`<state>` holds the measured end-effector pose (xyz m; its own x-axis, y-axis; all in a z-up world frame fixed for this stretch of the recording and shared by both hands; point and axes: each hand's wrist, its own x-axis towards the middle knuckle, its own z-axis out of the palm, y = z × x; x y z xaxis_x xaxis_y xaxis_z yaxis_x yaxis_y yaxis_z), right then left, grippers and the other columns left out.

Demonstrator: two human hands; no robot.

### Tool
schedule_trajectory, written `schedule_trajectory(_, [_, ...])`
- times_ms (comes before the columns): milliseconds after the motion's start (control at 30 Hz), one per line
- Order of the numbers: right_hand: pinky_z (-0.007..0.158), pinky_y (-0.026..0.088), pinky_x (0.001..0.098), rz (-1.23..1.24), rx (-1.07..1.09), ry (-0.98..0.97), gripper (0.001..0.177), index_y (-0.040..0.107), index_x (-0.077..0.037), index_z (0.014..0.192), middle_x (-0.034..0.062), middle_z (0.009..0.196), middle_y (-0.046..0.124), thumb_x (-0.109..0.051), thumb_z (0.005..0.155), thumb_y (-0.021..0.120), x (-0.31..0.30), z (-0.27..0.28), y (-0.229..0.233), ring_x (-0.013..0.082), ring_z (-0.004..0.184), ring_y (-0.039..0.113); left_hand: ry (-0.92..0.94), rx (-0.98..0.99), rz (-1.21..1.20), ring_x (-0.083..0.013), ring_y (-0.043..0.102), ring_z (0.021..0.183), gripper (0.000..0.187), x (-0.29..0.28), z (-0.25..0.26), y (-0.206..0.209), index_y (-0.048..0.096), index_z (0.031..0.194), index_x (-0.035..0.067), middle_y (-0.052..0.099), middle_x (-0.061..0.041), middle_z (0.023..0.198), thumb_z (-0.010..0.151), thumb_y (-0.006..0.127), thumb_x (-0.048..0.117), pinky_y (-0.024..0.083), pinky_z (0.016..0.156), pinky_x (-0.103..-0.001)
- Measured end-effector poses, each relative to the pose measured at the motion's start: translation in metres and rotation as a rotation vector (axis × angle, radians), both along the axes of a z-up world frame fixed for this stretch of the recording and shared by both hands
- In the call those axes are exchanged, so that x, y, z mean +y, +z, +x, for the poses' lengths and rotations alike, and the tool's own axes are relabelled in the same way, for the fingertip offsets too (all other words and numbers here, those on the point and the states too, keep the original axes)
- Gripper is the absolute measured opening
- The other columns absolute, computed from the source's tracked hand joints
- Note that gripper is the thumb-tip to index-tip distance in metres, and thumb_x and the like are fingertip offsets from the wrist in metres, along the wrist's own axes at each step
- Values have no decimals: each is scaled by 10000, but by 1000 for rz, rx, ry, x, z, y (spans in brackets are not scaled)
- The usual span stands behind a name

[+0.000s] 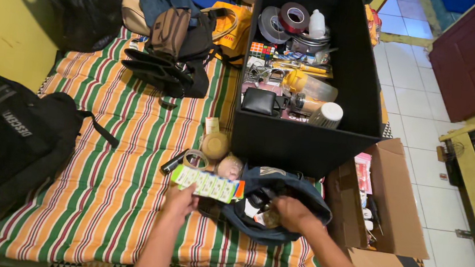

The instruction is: The person unpacks a small blue sling bag on a bed, taking out a wallet, phone, medicine packets, and small boxes, and places the items one by one into a large black storage box filled with personal belongings. They continue sorting loose items from the bed into the box.

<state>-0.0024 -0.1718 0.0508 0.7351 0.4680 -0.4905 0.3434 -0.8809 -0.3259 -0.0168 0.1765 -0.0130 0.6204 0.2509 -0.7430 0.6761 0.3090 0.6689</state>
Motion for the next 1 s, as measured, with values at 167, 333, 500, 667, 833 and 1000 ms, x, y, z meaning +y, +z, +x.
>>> schedule_trajectory(167, [959,493,472,116,-227,71,487,595,-129,1315,194,1357,553,-44,837,620,-1,-16,-11,410,1114,631,-87,-149,771,-389,658,992,552,-15,-7,-25,609,1248,-90,679,-244,1130,792,744,190,557,824,-564])
schedule_trajectory(333, [1028,460,447,-13,-109,126,399,590,-136,1266,171,1381,529,-136,869,632,-5,-20,-11,376,1198,581,-414,-340,1068,-449,349,1303,622,-80,-12,29,457,1338,-90,424,-310,1405,835,699,185,340,1024,-612])
schedule_trajectory(500, [1048,432,463,-44,-214,254,337,598,-109,1194,217,1331,545,-155,866,664,5,-19,-10,385,1230,558,-552,-868,658,-325,633,1061,236,-123,-28,76,650,1130,0,640,-162,1117,910,601,73,541,905,-445])
schedule_trajectory(667, [939,509,468,53,-7,-55,344,568,-99,1160,137,1101,707,-137,862,736,0,-12,35,359,1101,658,-514,-606,342,-212,711,983,308,-136,-22,79,665,1181,24,724,-130,1090,932,654,205,575,866,-348])
schedule_trajectory(833, [730,599,317,1073,49,-637,344,557,-22,1140,61,978,688,-124,876,751,29,5,74,138,899,689,-280,-448,-169,-147,657,1122,502,-130,-13,83,554,1355,120,689,-74,1271,935,695,356,508,968,-309])
schedule_trajectory(1000, [735,598,293,1087,140,-743,371,574,-38,1226,37,1027,697,-296,967,635,95,22,82,112,872,669,-344,-548,-159,-184,694,1045,590,-121,-20,91,650,1278,10,732,-101,1175,841,812,371,557,890,-346])
